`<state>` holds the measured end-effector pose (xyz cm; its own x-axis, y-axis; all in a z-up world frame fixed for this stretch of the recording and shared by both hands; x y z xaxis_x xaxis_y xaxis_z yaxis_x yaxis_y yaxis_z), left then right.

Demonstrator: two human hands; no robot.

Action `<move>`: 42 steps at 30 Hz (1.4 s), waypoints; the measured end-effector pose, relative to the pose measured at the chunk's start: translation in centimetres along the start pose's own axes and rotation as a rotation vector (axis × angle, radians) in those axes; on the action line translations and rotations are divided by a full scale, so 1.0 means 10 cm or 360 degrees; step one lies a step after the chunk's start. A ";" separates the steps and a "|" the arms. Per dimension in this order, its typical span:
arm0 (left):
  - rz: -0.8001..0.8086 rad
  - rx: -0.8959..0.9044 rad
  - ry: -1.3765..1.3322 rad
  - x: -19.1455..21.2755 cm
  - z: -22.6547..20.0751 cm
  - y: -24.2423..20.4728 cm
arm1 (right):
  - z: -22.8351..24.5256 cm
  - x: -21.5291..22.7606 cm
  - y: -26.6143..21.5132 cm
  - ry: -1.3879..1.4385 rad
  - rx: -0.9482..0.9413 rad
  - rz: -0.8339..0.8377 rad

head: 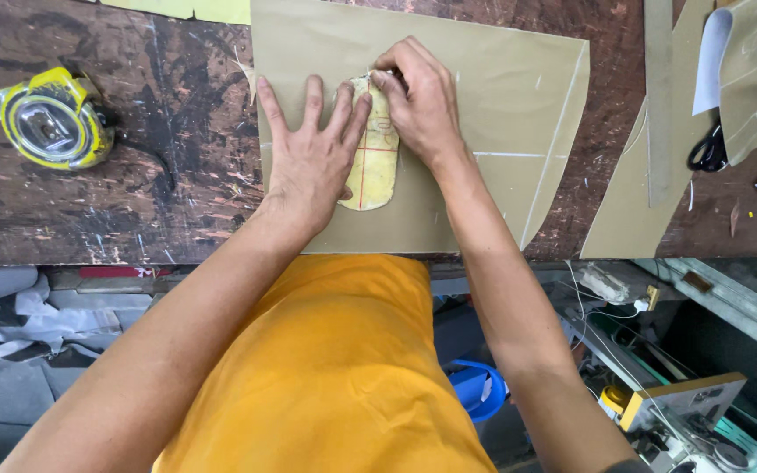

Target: The person measures a piece of cardboard with a tape measure and marks lines with a pencil. They then place a small template on the cardboard and trace its outline, repeating the process to create multiple marked sections.

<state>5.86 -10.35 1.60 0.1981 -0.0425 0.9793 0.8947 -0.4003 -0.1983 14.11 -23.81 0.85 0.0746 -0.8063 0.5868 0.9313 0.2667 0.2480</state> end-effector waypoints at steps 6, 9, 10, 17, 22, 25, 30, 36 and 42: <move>0.0021 -0.0008 -0.0010 0.02 0.00 0.03 | -0.04 0.07 0.02 0.0184 -0.0178 -0.0181; 0.0050 -0.0012 -0.0044 -0.02 0.00 -0.01 | -0.03 0.12 -0.30 0.0320 -0.0556 -0.0178; 0.0043 -0.0010 -0.0042 -0.04 0.01 0.00 | -0.05 0.13 -0.48 0.0392 -0.0854 -0.0142; 0.0006 -0.0022 -0.0003 -0.11 0.00 -0.01 | 0.49 0.02 -1.54 0.0088 -0.0697 -0.0015; -0.0036 -0.0072 0.0016 -0.14 -0.01 0.02 | 0.60 -0.02 -1.75 0.0045 -0.0619 -0.0110; -0.0068 -0.0086 0.0020 -0.17 -0.04 -0.03 | 0.59 -0.06 -1.79 -0.0006 -0.0539 -0.0173; -0.0088 -0.0087 0.0036 -0.17 -0.03 0.01 | 0.60 -0.06 -1.69 0.0009 -0.0289 -0.0257; -0.0108 -0.0106 0.0055 -0.20 -0.03 0.02 | 0.71 -0.07 -1.67 -0.0121 -0.0182 -0.0177; -0.0100 -0.0102 0.0065 -0.22 -0.04 0.02 | 0.74 -0.07 -1.72 -0.0185 -0.0373 0.0022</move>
<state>5.43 -10.65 -0.53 0.1243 -0.0524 0.9909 0.8771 -0.4612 -0.1344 -4.65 -23.90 1.85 0.0589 -0.7336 0.6770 0.9887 0.1365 0.0619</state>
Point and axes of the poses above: each hand's wrist, its own y-axis towards the middle knuckle, its own x-axis out of the back of the hand, z = x × y, the point moved 5 cm from there along y, towards the middle knuckle, and after that the axes turned 9 degrees about -z, right-handed, at the moved point
